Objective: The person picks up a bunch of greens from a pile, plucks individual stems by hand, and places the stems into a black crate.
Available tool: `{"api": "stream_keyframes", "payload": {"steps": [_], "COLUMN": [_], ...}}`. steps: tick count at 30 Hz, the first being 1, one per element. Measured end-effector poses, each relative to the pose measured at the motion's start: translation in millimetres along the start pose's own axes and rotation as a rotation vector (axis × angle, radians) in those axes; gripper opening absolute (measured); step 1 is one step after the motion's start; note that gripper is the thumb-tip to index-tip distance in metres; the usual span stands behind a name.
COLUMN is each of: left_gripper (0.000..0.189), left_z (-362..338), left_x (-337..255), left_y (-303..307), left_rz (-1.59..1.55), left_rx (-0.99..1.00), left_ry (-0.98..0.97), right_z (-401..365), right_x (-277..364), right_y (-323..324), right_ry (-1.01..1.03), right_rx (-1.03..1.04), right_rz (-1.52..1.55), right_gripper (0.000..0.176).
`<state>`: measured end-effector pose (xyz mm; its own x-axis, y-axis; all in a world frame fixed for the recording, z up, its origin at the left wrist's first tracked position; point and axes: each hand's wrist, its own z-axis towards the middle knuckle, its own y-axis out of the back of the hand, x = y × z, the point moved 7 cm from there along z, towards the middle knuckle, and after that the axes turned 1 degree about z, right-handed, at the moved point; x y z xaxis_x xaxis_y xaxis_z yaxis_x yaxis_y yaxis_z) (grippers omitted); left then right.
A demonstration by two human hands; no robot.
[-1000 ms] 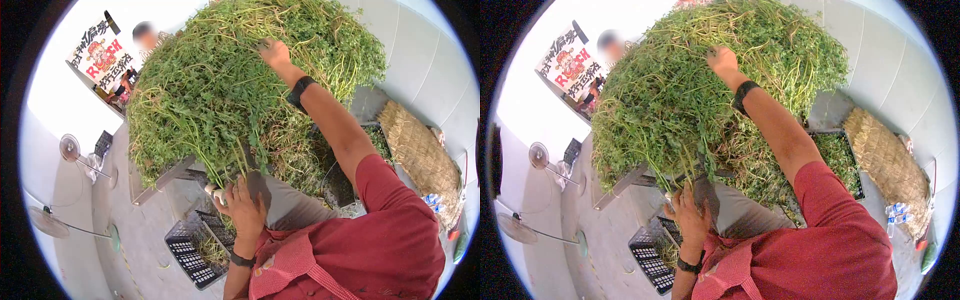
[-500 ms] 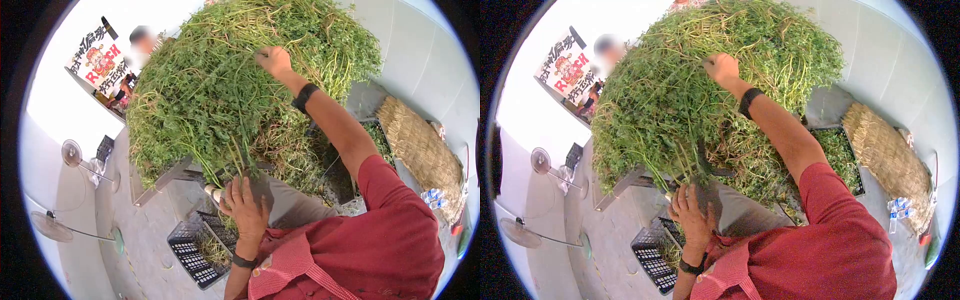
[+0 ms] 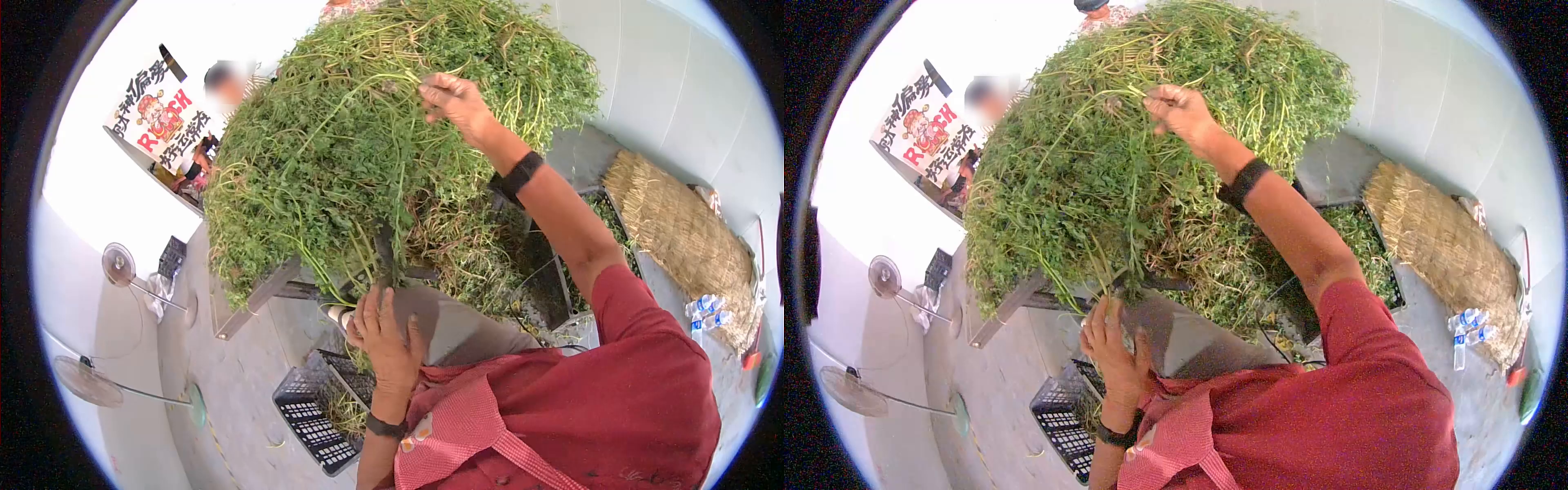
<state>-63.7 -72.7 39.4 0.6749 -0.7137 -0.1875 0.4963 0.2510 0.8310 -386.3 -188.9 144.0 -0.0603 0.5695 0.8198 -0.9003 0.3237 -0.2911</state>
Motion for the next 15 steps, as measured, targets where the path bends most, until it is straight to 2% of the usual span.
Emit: {"api": "stream_keyframes", "payload": {"steps": [3, 5, 8, 15], "left_gripper": [0.053, 0.051, 0.047, 0.044], "left_z": [-0.2, -1.5, -4.0, -4.9], "left_x": [-7.7, -11.6, -9.8, -10.0], "left_y": [3.9, 7.0, 7.4, 7.5], "left_rz": [-0.025, -0.047, -0.071, -0.082], "left_rx": [-0.013, -0.032, -0.023, -0.033], "left_ry": [-0.033, -0.047, -0.052, -0.043], "right_z": [1.7, 4.5, -7.3, -15.5], "right_x": [-10.1, -19.5, 4.2, 14.5], "right_y": [10.1, 14.8, 13.1, 34.6], "right_ry": [-0.011, -0.038, -0.046, -0.052], "right_rx": [0.015, 0.026, 0.059, 0.001], "right_rz": [0.044, 0.226, 0.252, 0.207], "right_gripper": [0.018, 0.012, 0.01, 0.014]}}
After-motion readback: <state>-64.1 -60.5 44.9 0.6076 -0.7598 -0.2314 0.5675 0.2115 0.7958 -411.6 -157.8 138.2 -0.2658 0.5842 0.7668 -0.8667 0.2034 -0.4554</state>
